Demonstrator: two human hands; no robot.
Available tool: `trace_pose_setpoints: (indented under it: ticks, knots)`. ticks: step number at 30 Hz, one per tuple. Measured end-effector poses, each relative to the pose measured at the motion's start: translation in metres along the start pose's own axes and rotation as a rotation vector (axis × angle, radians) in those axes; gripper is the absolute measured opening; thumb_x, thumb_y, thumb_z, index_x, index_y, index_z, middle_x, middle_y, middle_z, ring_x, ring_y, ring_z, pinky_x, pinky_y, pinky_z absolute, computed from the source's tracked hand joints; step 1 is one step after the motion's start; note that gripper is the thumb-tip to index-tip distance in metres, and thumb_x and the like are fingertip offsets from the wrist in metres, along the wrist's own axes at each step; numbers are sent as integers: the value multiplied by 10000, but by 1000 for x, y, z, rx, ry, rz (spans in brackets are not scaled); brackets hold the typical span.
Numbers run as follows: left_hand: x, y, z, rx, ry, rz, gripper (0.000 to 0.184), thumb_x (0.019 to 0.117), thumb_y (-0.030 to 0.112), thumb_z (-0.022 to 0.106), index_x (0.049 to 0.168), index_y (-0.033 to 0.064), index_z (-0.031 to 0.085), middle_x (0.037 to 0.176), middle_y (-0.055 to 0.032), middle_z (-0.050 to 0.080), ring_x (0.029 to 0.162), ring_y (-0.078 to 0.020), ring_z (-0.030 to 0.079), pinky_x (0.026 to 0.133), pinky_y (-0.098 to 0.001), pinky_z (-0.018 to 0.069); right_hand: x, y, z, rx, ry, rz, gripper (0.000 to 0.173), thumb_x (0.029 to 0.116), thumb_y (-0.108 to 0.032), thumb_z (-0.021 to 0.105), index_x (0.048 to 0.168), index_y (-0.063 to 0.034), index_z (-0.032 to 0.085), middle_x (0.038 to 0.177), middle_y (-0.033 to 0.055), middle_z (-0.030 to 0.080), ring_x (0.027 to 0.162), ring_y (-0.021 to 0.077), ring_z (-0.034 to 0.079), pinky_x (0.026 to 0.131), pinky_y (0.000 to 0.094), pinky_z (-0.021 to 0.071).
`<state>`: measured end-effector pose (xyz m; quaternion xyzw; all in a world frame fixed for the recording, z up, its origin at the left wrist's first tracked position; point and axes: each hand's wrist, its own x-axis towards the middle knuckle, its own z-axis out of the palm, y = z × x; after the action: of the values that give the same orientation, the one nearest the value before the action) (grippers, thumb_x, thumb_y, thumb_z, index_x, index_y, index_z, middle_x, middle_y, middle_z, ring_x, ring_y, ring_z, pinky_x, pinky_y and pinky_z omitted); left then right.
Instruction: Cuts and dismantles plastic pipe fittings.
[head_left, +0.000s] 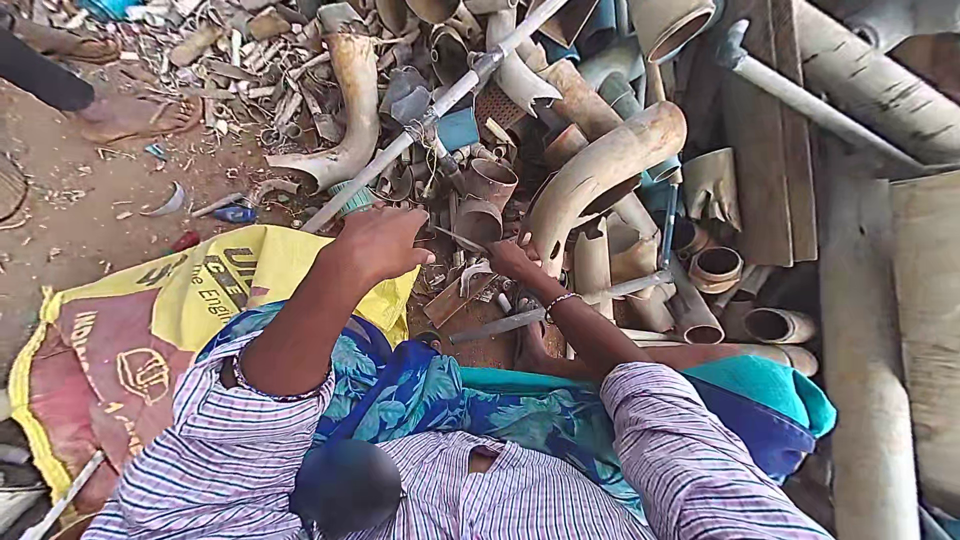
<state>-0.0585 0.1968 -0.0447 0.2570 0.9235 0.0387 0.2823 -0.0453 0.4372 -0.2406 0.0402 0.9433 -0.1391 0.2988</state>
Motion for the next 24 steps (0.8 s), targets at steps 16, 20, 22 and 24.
trace_pose_setpoints:
  ticks: [16, 20, 22, 24]
  knots:
    - [-6, -39, 22, 1, 1, -44, 615, 1008, 370, 652, 1516, 72, 477, 1406, -236, 590, 1285, -467, 568, 1035, -701, 413, 2, -28, 105, -185, -186, -231, 324, 1043, 43, 397, 1291, 114, 594, 1468, 297, 483, 1208, 475, 589, 978, 593, 484]
    - [-4, -50, 24, -36, 62, 4, 616, 992, 350, 681, 1508, 72, 492, 1320, -268, 632, 1200, -490, 608, 996, -714, 428, -1, -26, 98, -108, -156, -172, 351, 1033, 49, 420, 1354, 96, 556, 1494, 291, 454, 1219, 474, 582, 974, 593, 493]
    - [-3, -49, 22, -38, 66, 19, 628, 989, 367, 680, 1516, 84, 486, 1321, -267, 631, 1192, -488, 613, 988, -714, 435, -5, -22, 93, -88, -116, -128, 372, 1023, 46, 449, 1383, 75, 538, 1459, 303, 482, 1195, 475, 598, 949, 594, 507]
    - [0, -44, 20, -27, 73, 39, 636, 990, 373, 677, 1528, 100, 474, 1352, -261, 617, 1223, -490, 596, 999, -720, 422, -13, -19, 82, -64, -105, -43, 392, 1018, 33, 474, 1405, 92, 496, 1443, 317, 487, 1213, 474, 592, 957, 587, 503]
